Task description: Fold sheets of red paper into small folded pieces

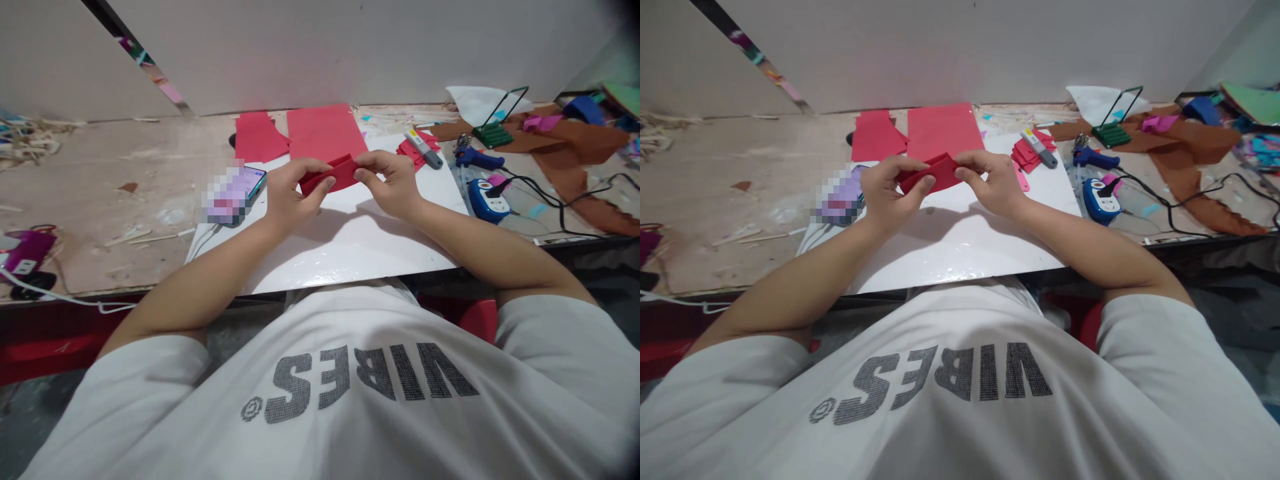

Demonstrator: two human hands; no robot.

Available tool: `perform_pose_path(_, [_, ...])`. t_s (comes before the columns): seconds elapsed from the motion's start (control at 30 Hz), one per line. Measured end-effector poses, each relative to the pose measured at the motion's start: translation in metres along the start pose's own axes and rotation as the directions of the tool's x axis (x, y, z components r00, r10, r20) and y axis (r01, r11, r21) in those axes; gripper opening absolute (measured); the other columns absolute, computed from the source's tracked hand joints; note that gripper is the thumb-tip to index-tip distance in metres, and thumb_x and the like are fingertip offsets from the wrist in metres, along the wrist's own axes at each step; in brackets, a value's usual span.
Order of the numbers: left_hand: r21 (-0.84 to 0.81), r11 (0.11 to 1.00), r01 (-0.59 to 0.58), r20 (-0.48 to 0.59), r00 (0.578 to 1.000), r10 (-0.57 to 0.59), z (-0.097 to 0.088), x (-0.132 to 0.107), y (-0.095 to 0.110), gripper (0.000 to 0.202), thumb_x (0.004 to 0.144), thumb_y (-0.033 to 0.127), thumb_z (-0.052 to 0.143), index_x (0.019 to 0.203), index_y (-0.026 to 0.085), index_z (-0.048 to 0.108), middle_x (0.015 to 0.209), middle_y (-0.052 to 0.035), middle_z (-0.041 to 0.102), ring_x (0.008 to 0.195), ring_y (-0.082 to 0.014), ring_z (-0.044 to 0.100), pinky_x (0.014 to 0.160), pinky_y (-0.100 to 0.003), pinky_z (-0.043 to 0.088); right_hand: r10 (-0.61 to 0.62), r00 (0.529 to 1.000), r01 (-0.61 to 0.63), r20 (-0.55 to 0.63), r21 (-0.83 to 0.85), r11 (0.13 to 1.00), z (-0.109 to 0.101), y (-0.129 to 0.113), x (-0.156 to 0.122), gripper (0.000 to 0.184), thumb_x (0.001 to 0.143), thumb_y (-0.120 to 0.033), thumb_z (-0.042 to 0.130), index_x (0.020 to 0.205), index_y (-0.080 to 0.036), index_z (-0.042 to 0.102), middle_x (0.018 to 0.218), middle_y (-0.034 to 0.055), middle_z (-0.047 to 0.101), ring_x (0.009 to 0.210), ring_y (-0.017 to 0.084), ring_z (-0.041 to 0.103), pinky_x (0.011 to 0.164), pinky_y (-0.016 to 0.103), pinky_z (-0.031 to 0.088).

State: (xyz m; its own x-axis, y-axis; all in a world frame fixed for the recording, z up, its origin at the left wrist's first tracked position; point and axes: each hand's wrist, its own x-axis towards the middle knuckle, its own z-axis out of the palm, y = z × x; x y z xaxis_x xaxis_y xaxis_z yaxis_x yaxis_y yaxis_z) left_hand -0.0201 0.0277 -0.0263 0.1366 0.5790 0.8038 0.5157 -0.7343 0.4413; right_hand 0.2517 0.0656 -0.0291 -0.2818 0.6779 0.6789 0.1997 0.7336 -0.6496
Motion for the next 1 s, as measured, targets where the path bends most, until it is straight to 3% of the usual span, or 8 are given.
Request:
perform_pose_path(0.13, [-0.039, 0.998, 0.040, 0.016, 0.999, -0.040, -0.001, -0.002, -0.002, 0.053, 0.116, 0.080, 0.085, 0.126, 0.029, 0.086, 0.109, -0.0076, 0.092, 0.091, -0.0246, 0.086, 0.086, -0.039, 0.070, 0.045, 0.998, -0.041, 0.050, -0.071, 0.997, -0.002, -0.004, 0.000, 0.063, 0.119, -0.091, 0.074, 0.109, -0.029, 0.081, 0.098, 0.0055, 0.083, 0.091, 0.026, 0.077, 0.095, 0.046, 0.073])
perform_pose_path(0.27, [-0.085, 0.982, 0.169, 0.116, 0.981, -0.158, -0.005, -0.001, 0.002, 0.050, 0.109, 0.067, 0.097, 0.138, 0.028, 0.088, 0.105, -0.0056, 0.091, 0.092, -0.0247, 0.087, 0.086, -0.038, 0.069, 0.000, 0.989, 0.021, 0.146, -0.139, 0.990, -0.007, -0.006, 0.002, 0.063, 0.127, -0.088, 0.060, 0.107, -0.029, 0.071, 0.092, 0.0033, 0.074, 0.085, 0.025, 0.067, 0.090, 0.043, 0.064])
perform_pose_path(0.4, [-0.169, 0.943, 0.288, 0.239, 0.940, -0.245, -0.010, 0.007, 0.011, 0.033, 0.102, 0.049, 0.102, 0.121, 0.024, 0.095, 0.092, -0.0051, 0.088, 0.080, -0.0227, 0.080, 0.078, -0.037, 0.065, -0.020, 0.931, 0.079, 0.363, -0.147, 0.986, -0.013, -0.009, 0.005, 0.054, 0.131, -0.074, 0.052, 0.100, -0.030, 0.057, 0.088, 0.0021, 0.066, 0.085, 0.025, 0.063, 0.089, 0.042, 0.054])
perform_pose_path(0.47, [-0.205, 0.887, 0.413, 0.355, 0.876, -0.326, -0.012, 0.012, 0.014, 0.033, 0.097, 0.048, 0.105, 0.113, 0.022, 0.095, 0.089, -0.0056, 0.087, 0.078, -0.0222, 0.077, 0.074, -0.036, 0.063, -0.005, 0.897, 0.079, 0.442, -0.148, 0.986, -0.016, -0.013, 0.006, 0.047, 0.131, -0.061, 0.055, 0.095, -0.031, 0.052, 0.084, 0.0007, 0.061, 0.084, 0.024, 0.059, 0.087, 0.041, 0.050])
perform_pose_path(0.6, [-0.228, 0.714, 0.662, 0.619, 0.665, -0.418, -0.016, 0.020, 0.022, 0.037, 0.092, 0.052, 0.110, 0.102, 0.021, 0.092, 0.091, -0.0077, 0.085, 0.080, -0.0226, 0.078, 0.074, -0.036, 0.063, 0.042, 0.862, -0.008, 0.505, -0.068, 0.998, -0.017, -0.021, 0.008, 0.044, 0.125, -0.043, 0.062, 0.087, -0.030, 0.047, 0.076, -0.0032, 0.051, 0.078, 0.020, 0.050, 0.079, 0.037, 0.041])
perform_pose_path(0.7, [-0.242, 0.631, 0.737, 0.692, 0.587, -0.420, -0.017, 0.021, 0.029, 0.036, 0.092, 0.050, 0.109, 0.098, 0.021, 0.088, 0.092, -0.0077, 0.084, 0.079, -0.0218, 0.077, 0.075, -0.036, 0.062, 0.076, 0.858, -0.124, 0.508, 0.062, 0.990, -0.013, -0.023, 0.007, 0.048, 0.124, -0.042, 0.065, 0.082, -0.029, 0.045, 0.073, -0.0059, 0.044, 0.073, 0.017, 0.042, 0.074, 0.036, 0.036])
perform_pose_path(0.87, [-0.244, 0.602, 0.760, 0.722, 0.557, -0.411, -0.015, 0.019, 0.037, 0.036, 0.089, 0.050, 0.108, 0.092, 0.022, 0.085, 0.085, -0.0040, 0.076, 0.074, -0.0182, 0.067, 0.070, -0.033, 0.051, 0.060, 0.829, -0.207, 0.556, 0.205, 0.957, -0.009, -0.022, 0.007, 0.064, 0.128, -0.067, 0.066, 0.081, -0.028, 0.048, 0.073, -0.0086, 0.037, 0.071, 0.014, 0.034, 0.070, 0.035, 0.032])
perform_pose_path(1.0, [-0.261, 0.659, 0.705, 0.727, 0.593, -0.346, -0.009, 0.018, 0.037, 0.047, 0.092, 0.064, 0.105, 0.099, 0.021, 0.087, 0.094, -0.0065, 0.083, 0.083, -0.0210, 0.070, 0.076, -0.034, 0.054, 0.093, 0.819, -0.192, 0.566, 0.118, 0.974, -0.010, -0.030, 0.006, 0.059, 0.129, -0.056, 0.067, 0.080, -0.028, 0.048, 0.071, -0.0079, 0.038, 0.071, 0.014, 0.036, 0.071, 0.035, 0.031])
